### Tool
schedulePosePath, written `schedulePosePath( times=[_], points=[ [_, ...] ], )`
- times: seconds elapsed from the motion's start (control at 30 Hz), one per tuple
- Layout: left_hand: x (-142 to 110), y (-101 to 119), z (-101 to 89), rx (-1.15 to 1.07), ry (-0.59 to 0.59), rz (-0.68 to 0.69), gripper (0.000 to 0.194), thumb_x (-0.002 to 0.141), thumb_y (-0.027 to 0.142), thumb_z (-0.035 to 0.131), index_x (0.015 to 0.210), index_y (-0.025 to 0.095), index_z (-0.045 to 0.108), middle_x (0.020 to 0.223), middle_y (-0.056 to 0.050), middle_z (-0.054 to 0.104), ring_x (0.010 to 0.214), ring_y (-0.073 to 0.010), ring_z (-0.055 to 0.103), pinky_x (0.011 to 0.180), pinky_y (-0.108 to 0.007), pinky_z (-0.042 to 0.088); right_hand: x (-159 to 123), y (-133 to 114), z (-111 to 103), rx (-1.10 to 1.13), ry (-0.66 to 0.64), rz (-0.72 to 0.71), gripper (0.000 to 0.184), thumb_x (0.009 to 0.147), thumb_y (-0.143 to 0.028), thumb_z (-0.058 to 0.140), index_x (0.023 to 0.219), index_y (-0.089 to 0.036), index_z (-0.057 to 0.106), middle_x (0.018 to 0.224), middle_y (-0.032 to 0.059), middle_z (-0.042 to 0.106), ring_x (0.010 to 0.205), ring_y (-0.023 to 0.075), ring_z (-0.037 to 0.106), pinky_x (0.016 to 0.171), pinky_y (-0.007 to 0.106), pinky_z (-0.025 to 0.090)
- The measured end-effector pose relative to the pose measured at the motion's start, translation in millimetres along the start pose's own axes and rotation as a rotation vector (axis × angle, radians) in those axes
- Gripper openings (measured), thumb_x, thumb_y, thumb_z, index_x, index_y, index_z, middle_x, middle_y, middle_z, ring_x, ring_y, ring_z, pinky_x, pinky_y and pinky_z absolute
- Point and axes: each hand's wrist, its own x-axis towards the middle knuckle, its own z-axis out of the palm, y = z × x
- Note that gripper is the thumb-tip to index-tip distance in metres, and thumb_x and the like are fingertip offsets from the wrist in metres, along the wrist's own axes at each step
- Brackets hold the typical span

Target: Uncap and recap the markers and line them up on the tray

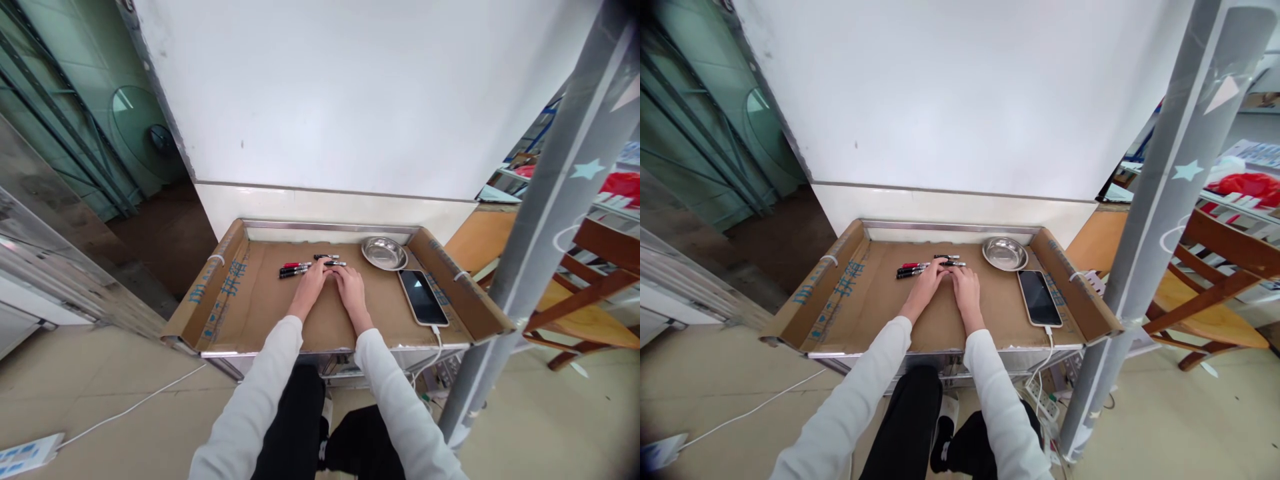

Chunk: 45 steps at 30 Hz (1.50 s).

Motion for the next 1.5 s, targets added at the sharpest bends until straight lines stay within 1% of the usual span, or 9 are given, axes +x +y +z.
schedulePosePath(
  times=[0.23, 0.4, 0.53, 0.77, 0.93, 1.17, 1.3, 1.37, 1.5],
  points=[
    [4.8, -5.1, 9.2, 0.208, -0.027, 0.087, 0.042, 0.092, 0.017, 0.030, 0.133, 0.023, 0.038, 0.132, -0.008, 0.050, 0.128, -0.0182, 0.039, 0.104, -0.039, 0.029, -1.6, 3.7, 2.0, -0.060, 0.136, 0.203, 0.031, 0.094, -0.030, 0.034, 0.106, -0.022, 0.061, 0.095, 0.0070, 0.061, 0.086, 0.0171, 0.051, 0.075, 0.028, 0.030],
    [-0.1, -4.4, 8.4, 0.298, -0.055, 0.096, 0.033, 0.088, 0.028, 0.047, 0.119, 0.021, 0.052, 0.116, -0.009, 0.058, 0.114, -0.0236, 0.048, 0.097, -0.042, 0.032, -5.2, 6.3, 0.8, -0.043, 0.192, 0.305, 0.031, 0.093, -0.028, 0.033, 0.104, -0.019, 0.061, 0.095, 0.0089, 0.060, 0.087, 0.0191, 0.051, 0.073, 0.028, 0.029],
    [-12.0, 0.4, -0.3, 0.304, -0.121, 0.112, 0.021, 0.087, 0.035, 0.049, 0.100, 0.023, 0.061, 0.099, -0.005, 0.059, 0.100, -0.0210, 0.051, 0.090, -0.038, 0.033, -12.2, 7.5, -2.4, -0.051, 0.192, 0.321, 0.028, 0.093, -0.028, 0.035, 0.102, -0.021, 0.061, 0.095, 0.0072, 0.060, 0.087, 0.0190, 0.051, 0.073, 0.028, 0.028],
    [-24.8, 2.4, -12.9, 0.270, 0.040, -0.067, 0.020, 0.090, 0.030, 0.046, 0.105, 0.025, 0.057, 0.109, -0.005, 0.056, 0.108, -0.0186, 0.050, 0.089, -0.033, 0.030, -18.2, 2.5, -7.4, -0.051, 0.111, 0.123, 0.029, 0.094, -0.029, 0.033, 0.104, -0.023, 0.060, 0.095, 0.0057, 0.061, 0.088, 0.0171, 0.052, 0.079, 0.028, 0.029],
    [-23.6, 1.6, -14.7, 0.240, 0.046, -0.041, 0.020, 0.090, 0.029, 0.046, 0.107, 0.026, 0.057, 0.109, -0.004, 0.057, 0.106, -0.0176, 0.052, 0.087, -0.031, 0.031, -18.6, -4.4, -10.2, -0.017, 0.077, 0.046, 0.029, 0.094, -0.026, 0.034, 0.106, -0.024, 0.060, 0.096, 0.0058, 0.062, 0.089, 0.0167, 0.053, 0.079, 0.027, 0.031],
    [-26.2, 4.0, -16.4, 0.199, 0.056, -0.047, 0.022, 0.091, 0.028, 0.044, 0.109, 0.027, 0.057, 0.110, -0.003, 0.062, 0.106, -0.0169, 0.053, 0.088, -0.032, 0.028, -19.3, -2.9, -10.8, 0.001, 0.154, 0.098, 0.029, 0.094, -0.028, 0.036, 0.104, -0.021, 0.061, 0.095, 0.0067, 0.064, 0.086, 0.0173, 0.054, 0.078, 0.029, 0.034],
    [-27.3, 7.0, -18.7, 0.175, 0.064, -0.020, 0.022, 0.091, 0.029, 0.044, 0.109, 0.028, 0.056, 0.110, -0.002, 0.063, 0.105, -0.0163, 0.053, 0.088, -0.032, 0.027, -18.8, -3.0, -9.6, 0.084, 0.111, 0.018, 0.030, 0.093, -0.025, 0.034, 0.108, -0.021, 0.060, 0.099, 0.0069, 0.064, 0.093, 0.0184, 0.055, 0.083, 0.031, 0.037],
    [-27.9, 8.2, -20.2, 0.168, 0.071, -0.018, 0.020, 0.091, 0.028, 0.044, 0.107, 0.027, 0.056, 0.110, -0.002, 0.063, 0.103, -0.0162, 0.054, 0.087, -0.032, 0.028, -19.0, -5.1, -9.5, 0.153, 0.074, -0.066, 0.035, 0.093, -0.021, 0.031, 0.120, -0.019, 0.054, 0.108, 0.0083, 0.062, 0.099, 0.0191, 0.054, 0.087, 0.033, 0.038],
    [-33.5, 11.0, -24.4, 0.207, 0.141, -0.084, 0.019, 0.090, 0.029, 0.046, 0.104, 0.027, 0.058, 0.108, -0.002, 0.063, 0.100, -0.0190, 0.051, 0.086, -0.035, 0.029, -20.3, -10.7, -10.4, 0.274, -0.066, -0.249, 0.060, 0.086, -0.013, 0.030, 0.144, -0.018, 0.017, 0.124, 0.0089, 0.054, 0.107, 0.0188, 0.051, 0.090, 0.033, 0.041]
  ],
)
